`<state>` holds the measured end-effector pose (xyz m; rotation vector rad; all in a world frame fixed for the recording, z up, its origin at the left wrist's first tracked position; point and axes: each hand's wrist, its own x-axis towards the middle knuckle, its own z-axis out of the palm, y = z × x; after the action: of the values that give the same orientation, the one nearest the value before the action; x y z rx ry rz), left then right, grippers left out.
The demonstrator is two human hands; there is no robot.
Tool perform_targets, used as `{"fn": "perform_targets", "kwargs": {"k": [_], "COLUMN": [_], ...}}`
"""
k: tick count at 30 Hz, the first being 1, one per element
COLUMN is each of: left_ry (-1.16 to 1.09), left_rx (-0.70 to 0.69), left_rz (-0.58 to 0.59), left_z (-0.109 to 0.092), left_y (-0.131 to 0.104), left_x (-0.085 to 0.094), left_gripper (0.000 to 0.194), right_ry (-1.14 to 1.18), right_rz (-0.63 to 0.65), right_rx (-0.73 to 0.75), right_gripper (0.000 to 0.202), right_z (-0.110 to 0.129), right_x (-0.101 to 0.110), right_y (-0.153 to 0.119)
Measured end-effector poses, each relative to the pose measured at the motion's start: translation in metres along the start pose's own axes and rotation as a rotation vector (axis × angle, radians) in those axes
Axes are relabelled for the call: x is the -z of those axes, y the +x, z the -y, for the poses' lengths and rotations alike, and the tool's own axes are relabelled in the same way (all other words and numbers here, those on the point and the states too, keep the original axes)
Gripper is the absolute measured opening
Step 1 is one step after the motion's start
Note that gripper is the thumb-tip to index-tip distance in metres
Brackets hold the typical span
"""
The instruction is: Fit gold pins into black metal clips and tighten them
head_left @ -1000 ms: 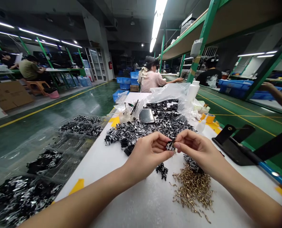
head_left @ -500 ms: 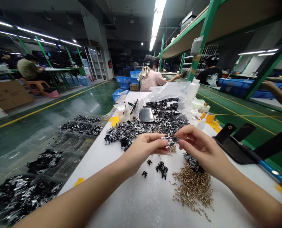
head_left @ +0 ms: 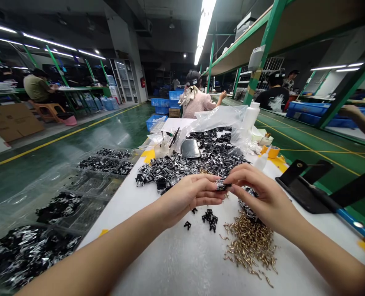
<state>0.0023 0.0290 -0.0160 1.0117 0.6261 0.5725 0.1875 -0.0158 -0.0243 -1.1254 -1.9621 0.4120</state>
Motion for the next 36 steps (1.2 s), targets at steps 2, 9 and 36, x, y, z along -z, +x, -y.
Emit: {"fn": "perform_targets", "kwargs": {"k": [2,9,36], "left_ry": [0.038,0.118,-0.137], "left_rx": [-0.008,-0.019,0.052], "left_rz": [0.008,-0.025,0.035], "left_z": [0.0006,0.0024,0.0058], "left_y": [0.0,0.0007,0.0012], "left_x": [0.0013,0.003,0.0004], "left_gripper": [0.032,0.041,0.036], "right_ry": [-0.064,-0.181,-0.23], "right_rz": [-0.024,-0.051,-0.083], "right_rx": [0.026,0.107,0.225], "right_gripper": [0.011,0.012,0.019], "right_z": [-0.0004,0.0,0.0005], "right_x": [-0.0009,-0.0034,-0.008], "right_y": [-0.0008,-0.0017,-0.0042]}}
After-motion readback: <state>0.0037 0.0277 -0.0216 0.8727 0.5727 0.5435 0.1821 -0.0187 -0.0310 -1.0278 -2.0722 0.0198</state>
